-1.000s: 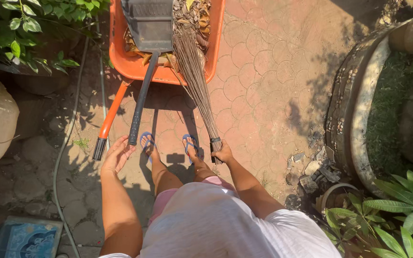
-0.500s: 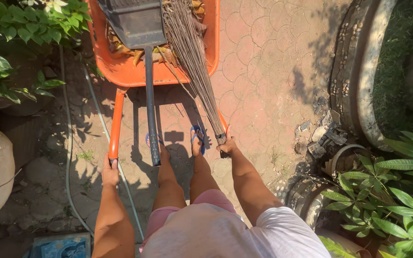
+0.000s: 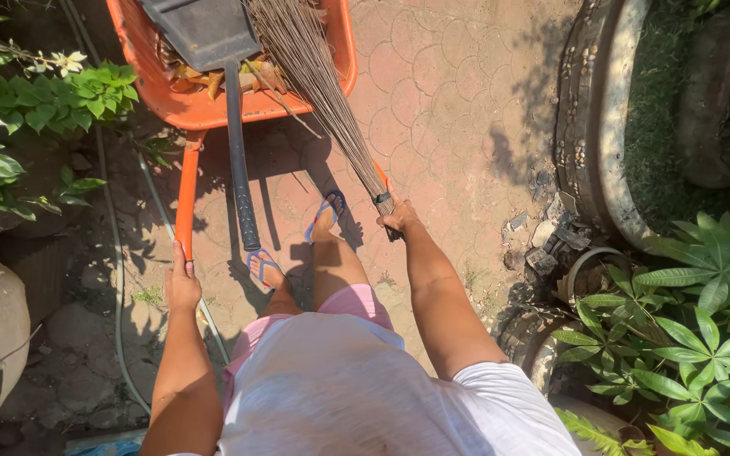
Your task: The person collects dry leaves and plant cuttings from the paved ground and puts them into a wheelbarrow using a broom and a dustpan.
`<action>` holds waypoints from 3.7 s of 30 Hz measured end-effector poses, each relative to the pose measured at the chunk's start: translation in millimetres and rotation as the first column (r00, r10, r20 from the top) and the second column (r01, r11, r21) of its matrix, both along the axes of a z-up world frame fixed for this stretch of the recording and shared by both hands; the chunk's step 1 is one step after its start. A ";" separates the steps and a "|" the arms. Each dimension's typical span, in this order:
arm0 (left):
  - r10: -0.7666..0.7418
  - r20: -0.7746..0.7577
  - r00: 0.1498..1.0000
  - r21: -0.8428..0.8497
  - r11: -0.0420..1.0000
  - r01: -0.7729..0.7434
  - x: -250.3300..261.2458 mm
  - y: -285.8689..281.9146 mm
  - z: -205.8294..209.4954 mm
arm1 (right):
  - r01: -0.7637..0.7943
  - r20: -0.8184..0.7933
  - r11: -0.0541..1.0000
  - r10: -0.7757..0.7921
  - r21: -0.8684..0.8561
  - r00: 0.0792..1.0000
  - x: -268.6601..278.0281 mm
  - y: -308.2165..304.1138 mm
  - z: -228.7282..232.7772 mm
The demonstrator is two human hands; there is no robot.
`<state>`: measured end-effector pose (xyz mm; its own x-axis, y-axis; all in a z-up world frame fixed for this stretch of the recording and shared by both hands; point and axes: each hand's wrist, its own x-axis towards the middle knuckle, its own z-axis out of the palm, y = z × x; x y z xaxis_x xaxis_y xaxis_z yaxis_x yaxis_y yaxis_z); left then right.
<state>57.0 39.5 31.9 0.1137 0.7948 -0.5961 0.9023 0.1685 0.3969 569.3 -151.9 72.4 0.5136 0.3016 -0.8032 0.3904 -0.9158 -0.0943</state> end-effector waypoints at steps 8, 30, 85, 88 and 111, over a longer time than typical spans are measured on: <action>0.036 -0.048 0.998 -0.014 0.999 -0.037 136.2 85.9 18.2 | -0.053 -0.003 0.999 0.053 -0.001 0.999 141.3 123.9 14.1; 0.123 -0.171 0.978 -0.230 0.960 -0.161 472.9 410.9 38.1 | -0.399 0.097 0.917 0.397 0.006 0.913 505.5 594.6 17.4; 0.832 -0.195 0.519 -0.086 0.512 -0.854 805.0 1607.9 22.1 | -0.974 0.179 0.200 0.960 0.102 0.216 629.9 2225.8 7.1; 0.845 -0.186 0.501 -0.101 0.491 -0.865 765.1 1667.0 22.5 | -0.977 0.096 0.202 0.973 0.071 0.208 581.9 2293.0 0.3; 0.806 -0.381 0.454 -0.137 0.437 -0.889 308.1 2143.7 12.2 | -0.985 0.050 0.155 0.986 0.077 0.159 129.2 2762.9 -42.5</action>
